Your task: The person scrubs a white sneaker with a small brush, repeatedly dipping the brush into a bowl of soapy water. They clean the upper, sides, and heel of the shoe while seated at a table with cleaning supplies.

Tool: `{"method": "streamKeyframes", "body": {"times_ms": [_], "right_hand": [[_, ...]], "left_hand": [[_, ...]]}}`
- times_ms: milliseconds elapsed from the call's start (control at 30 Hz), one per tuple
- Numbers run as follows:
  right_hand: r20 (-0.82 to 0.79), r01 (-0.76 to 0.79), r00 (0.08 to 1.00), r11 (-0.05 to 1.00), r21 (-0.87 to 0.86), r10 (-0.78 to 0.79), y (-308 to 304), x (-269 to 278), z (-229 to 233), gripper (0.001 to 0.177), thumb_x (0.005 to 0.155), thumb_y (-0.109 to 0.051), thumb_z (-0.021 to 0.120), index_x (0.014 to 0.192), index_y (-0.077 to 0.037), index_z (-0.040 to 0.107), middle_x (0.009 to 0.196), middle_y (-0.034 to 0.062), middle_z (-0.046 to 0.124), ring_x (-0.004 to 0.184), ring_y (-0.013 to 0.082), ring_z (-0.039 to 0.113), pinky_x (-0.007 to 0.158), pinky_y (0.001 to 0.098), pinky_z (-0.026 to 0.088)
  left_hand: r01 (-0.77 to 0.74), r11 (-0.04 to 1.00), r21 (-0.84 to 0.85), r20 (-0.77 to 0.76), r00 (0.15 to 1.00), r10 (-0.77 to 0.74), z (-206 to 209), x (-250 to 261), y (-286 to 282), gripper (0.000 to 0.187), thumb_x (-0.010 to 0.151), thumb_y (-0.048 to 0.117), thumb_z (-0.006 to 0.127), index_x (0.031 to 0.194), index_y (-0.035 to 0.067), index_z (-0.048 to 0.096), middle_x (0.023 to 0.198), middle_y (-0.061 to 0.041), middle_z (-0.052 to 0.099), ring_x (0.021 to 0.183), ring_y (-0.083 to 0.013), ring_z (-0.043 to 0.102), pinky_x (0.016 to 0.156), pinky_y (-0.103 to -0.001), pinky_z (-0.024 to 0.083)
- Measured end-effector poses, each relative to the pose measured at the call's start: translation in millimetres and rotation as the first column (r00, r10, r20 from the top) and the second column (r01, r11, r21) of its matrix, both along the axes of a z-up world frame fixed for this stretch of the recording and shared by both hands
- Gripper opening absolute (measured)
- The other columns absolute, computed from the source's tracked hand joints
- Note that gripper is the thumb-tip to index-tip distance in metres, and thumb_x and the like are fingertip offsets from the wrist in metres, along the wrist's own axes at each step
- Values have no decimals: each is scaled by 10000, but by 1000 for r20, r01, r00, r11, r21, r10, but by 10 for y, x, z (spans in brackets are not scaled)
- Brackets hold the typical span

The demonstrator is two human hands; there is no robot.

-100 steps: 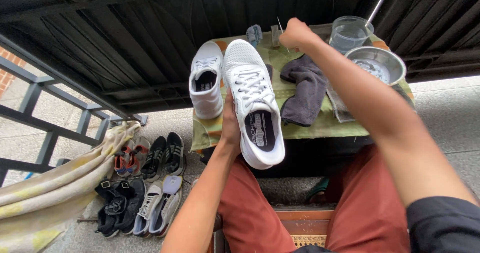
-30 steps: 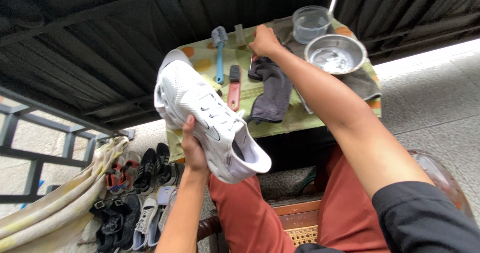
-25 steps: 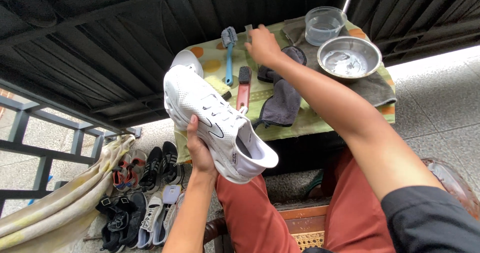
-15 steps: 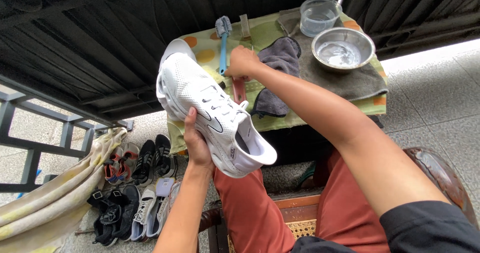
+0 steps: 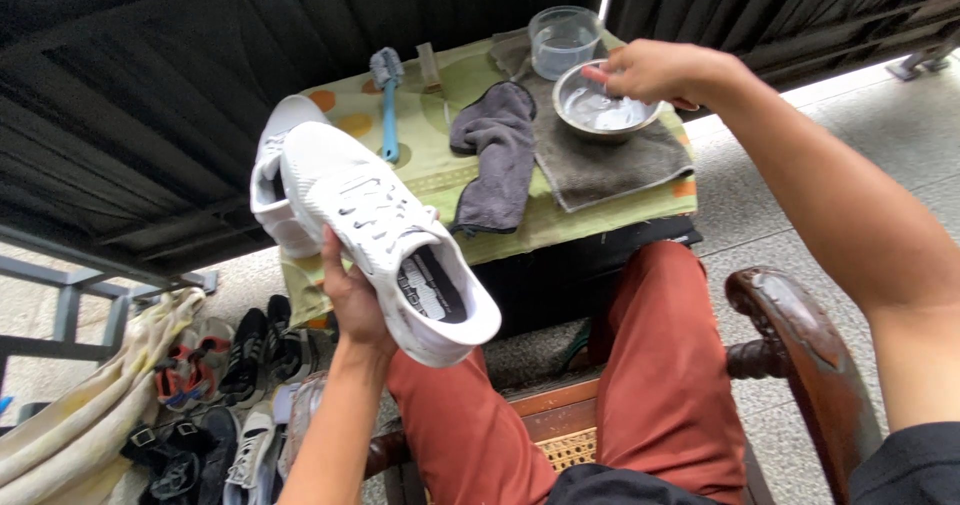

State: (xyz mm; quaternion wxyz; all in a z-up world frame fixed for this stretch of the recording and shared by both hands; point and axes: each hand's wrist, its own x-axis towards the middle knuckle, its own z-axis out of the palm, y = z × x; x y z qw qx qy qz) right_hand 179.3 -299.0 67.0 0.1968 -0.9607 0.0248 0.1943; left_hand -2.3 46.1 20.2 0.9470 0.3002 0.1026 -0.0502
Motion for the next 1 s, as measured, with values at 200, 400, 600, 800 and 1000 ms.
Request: {"method": "streamKeyframes", "body": {"times_ms": [200, 400, 600, 800, 1000], "right_hand": [[148, -133, 975, 971, -198, 164, -133, 83, -468, 523, 1004, -489, 557, 1388, -139, 613, 1384, 186, 607, 1161, 411, 613, 862, 504, 500], [256, -100, 950, 951, -292, 178, -165, -4, -335, 435, 986, -425, 625, 1322, -149, 636, 1306, 156, 664, 1122, 421, 633, 884, 532, 486], [846, -26, 534, 999, 19, -2, -366, -209, -487, 284, 1002, -127, 705, 1243, -32, 589, 1093, 224, 621, 863, 397, 627, 707, 521, 478], [790, -135, 601, 990, -46, 119, 112, -737, -431, 340, 970, -172, 676, 1269, -35, 591, 1125, 224, 612, 944, 469, 606, 747, 560, 452], [842, -674, 501, 700, 235, 200, 983, -1373, -376, 401, 884, -199, 801, 1262, -154, 676, 1098, 103, 647, 993, 361, 673, 858, 469, 540]], "left_hand": [[84, 996, 40, 209, 974, -91, -159, 0, 26, 933, 859, 622, 523, 1585, 81, 296, 1412, -280, 537, 1170, -418, 607, 1038, -535, 463], [49, 999, -21, 208, 977, -44, -178, -1, 15, 793, 919, 580, 499, 1461, 2, 460, 1185, -362, 645, 1071, -428, 648, 944, -504, 504], [89, 995, -39, 283, 956, -74, -174, 5, -102, 844, 900, 613, 536, 1455, -14, 434, 1154, -286, 663, 1049, -381, 662, 967, -519, 531], [52, 999, -9, 49, 997, -52, -165, -33, -247, 916, 826, 583, 486, 1481, -55, 429, 1361, -325, 558, 1244, -417, 558, 1156, -512, 395], [217, 964, 155, -101, 974, -203, 270, -423, -626, 611, 947, 428, 538, 1432, 56, 564, 1401, -138, 616, 1282, -245, 586, 1151, -446, 422]]}}
